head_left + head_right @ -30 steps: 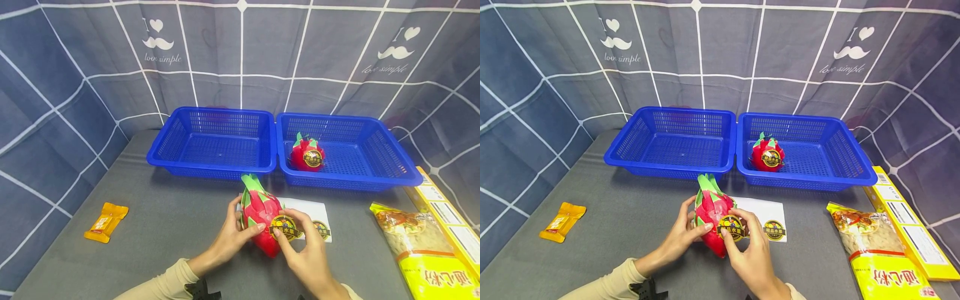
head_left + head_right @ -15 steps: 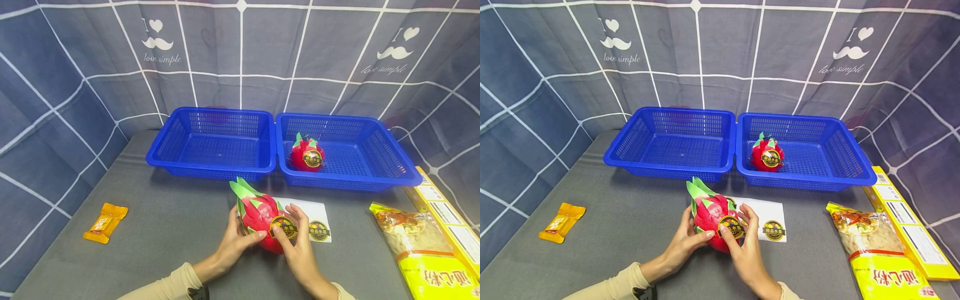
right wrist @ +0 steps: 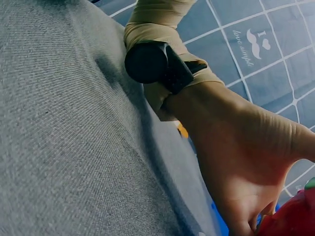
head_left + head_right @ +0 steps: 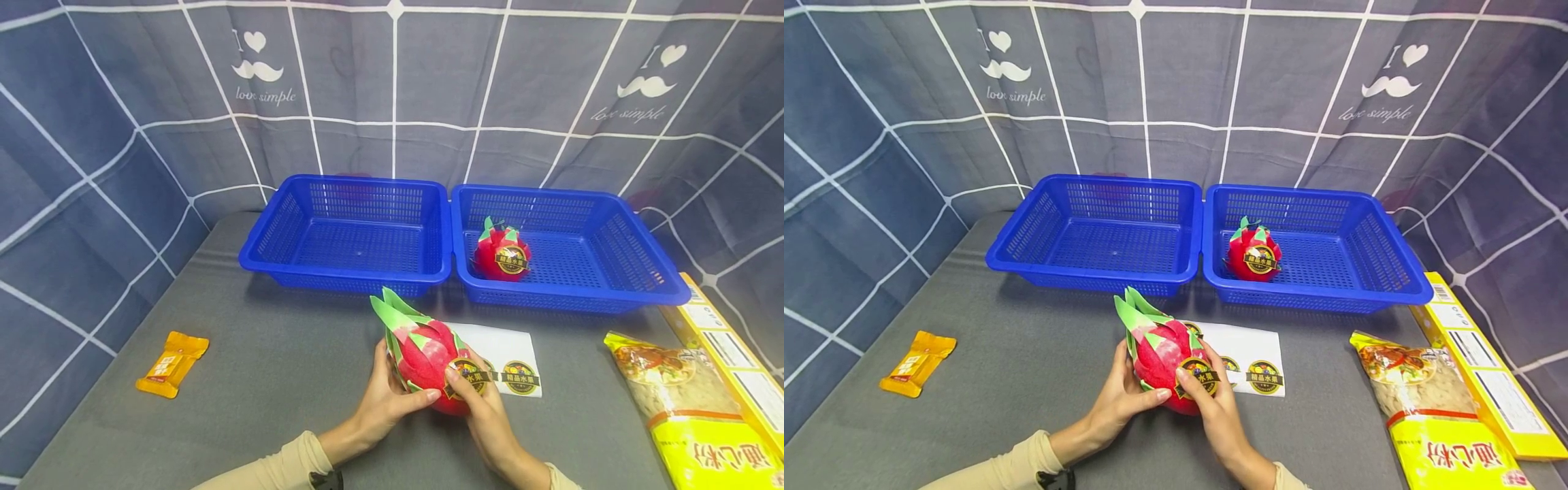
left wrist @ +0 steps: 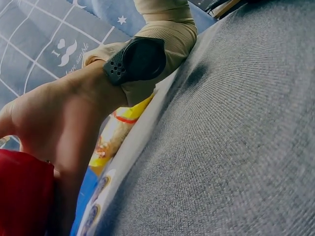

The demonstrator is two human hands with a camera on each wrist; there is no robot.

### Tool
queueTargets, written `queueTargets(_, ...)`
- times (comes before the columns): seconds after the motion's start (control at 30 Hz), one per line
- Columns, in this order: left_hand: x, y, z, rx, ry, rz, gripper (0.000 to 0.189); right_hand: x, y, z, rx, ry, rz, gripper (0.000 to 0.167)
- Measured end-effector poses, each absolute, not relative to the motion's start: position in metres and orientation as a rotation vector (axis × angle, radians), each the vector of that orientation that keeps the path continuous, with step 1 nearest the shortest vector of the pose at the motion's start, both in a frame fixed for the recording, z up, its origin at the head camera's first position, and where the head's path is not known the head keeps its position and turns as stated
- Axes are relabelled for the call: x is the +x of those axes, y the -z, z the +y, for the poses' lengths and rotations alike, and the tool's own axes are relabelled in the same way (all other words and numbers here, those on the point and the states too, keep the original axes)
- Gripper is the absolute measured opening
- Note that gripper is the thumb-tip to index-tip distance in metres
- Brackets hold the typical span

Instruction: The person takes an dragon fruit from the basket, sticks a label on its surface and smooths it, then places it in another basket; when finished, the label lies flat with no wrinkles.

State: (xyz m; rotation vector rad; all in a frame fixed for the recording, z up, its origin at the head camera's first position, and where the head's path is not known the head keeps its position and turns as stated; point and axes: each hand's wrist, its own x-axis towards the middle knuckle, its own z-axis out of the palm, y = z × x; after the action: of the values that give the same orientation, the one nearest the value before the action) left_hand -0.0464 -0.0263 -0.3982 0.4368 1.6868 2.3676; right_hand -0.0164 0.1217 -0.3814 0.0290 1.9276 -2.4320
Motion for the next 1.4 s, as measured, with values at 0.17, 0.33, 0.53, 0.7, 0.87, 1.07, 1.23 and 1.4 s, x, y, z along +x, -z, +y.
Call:
queueTargets(0.17,-0.047,0.399,-0.026,0.470,-2.386,1.672,0.089,-0.016,0.376,0.123,0.003,2.434,1.874,0.048)
queueTargets(0.33,-0.046,0.396,-0.027,0.552,-2.394,1.681,0.088,-0.017,0.373,0.127,-0.033,2.412,1.787,0.046)
queueTargets(0.53,-0.047,0.395,-0.027,0.472,-2.369,1.682,0.089,-0.019,0.371,0.134,-0.041,2.392,1.607,0.046)
queueTargets(0.7,-0.050,0.398,-0.028,0.396,-2.342,1.672,0.090,-0.024,0.369,0.138,-0.020,2.385,1.462,0.049)
queueTargets(0.87,-0.050,0.400,-0.029,0.413,-2.327,1.708,0.089,-0.028,0.369,0.139,0.031,2.407,1.332,0.050)
queueTargets(1.07,-0.049,0.396,-0.030,0.442,-2.342,1.716,0.086,-0.030,0.371,0.142,0.008,2.419,1.226,0.051)
queueTargets(1.23,-0.050,0.396,-0.029,0.381,-2.319,1.691,0.089,-0.031,0.370,0.143,-0.036,2.421,1.161,0.052)
queueTargets(1.4,-0.052,0.402,-0.029,0.391,-2.329,1.665,0.092,-0.029,0.372,0.144,-0.037,2.420,1.202,0.050)
